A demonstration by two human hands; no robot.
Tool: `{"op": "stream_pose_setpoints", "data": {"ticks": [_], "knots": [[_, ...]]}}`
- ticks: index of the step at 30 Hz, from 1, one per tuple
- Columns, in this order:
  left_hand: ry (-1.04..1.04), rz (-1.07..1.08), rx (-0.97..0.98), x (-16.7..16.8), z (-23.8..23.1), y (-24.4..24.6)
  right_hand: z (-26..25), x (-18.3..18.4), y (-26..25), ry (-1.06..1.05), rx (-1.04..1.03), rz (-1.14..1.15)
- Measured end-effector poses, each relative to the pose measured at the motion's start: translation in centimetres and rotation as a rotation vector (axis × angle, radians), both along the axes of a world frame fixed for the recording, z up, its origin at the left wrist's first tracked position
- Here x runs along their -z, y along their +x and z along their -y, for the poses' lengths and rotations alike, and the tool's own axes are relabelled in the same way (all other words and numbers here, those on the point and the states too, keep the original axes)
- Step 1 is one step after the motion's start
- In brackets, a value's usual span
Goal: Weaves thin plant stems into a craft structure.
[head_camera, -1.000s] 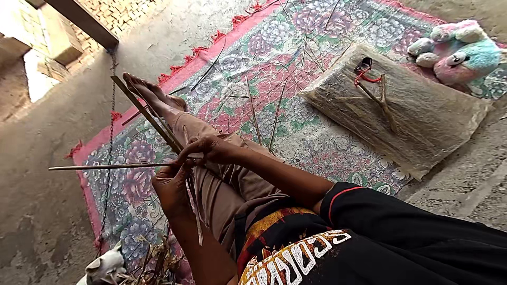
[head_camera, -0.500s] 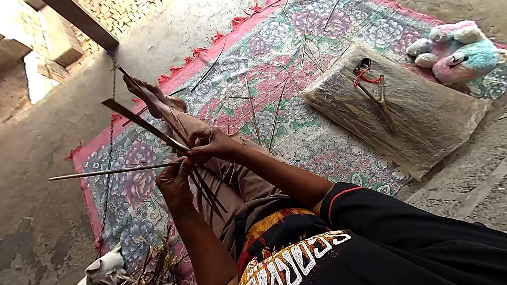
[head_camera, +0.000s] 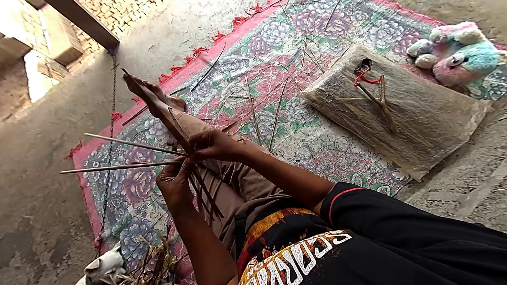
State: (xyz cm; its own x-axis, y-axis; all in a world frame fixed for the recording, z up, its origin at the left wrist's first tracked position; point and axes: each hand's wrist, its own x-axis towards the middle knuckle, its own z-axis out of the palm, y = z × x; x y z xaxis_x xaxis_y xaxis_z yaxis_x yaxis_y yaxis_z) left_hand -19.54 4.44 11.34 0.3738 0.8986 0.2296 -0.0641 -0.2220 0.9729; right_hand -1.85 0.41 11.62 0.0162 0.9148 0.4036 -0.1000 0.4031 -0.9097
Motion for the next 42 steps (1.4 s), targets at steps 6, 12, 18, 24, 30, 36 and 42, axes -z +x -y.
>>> {"op": "stream_pose_setpoints", "data": {"ticks": [6, 12, 18, 24, 30, 36, 42], "knots": [[-0.022, 0.01, -0.017, -0.5, 0.4, 0.3, 0.7, -1.2, 0.0, -0.132, 0.037, 0.106], [-0.161, 0.256, -0.095, 0.1, 0.2, 0.8, 0.7, -1.5, -0.8, -0.267, -0.092, -0.422], [-0.042, 0.16, 0.025, 0.1, 0.0, 0.5, 0.7, -1.4, -0.9, -0.246, -0.055, -0.318], [-0.041, 0.077, 0.188, -0.1, -0.2, -0.7, 0.9, -1.8, -0.2, -0.171, -0.078, -0.131], [-0.028, -0.054, 0.156, -0.5, -0.2, -1.2, 0.8, -1.7, -0.1, -0.014, -0.05, 0.112], [-0.075, -0.084, 0.208, -0.6, -0.3, -1.3, 0.7, -1.5, -0.3, -0.096, 0.151, 0.175], [-0.232, 0.096, -0.024, -0.8, 0.1, 0.1, 0.9, -1.5, -1.2, 0.062, 0.124, 0.004]]}}
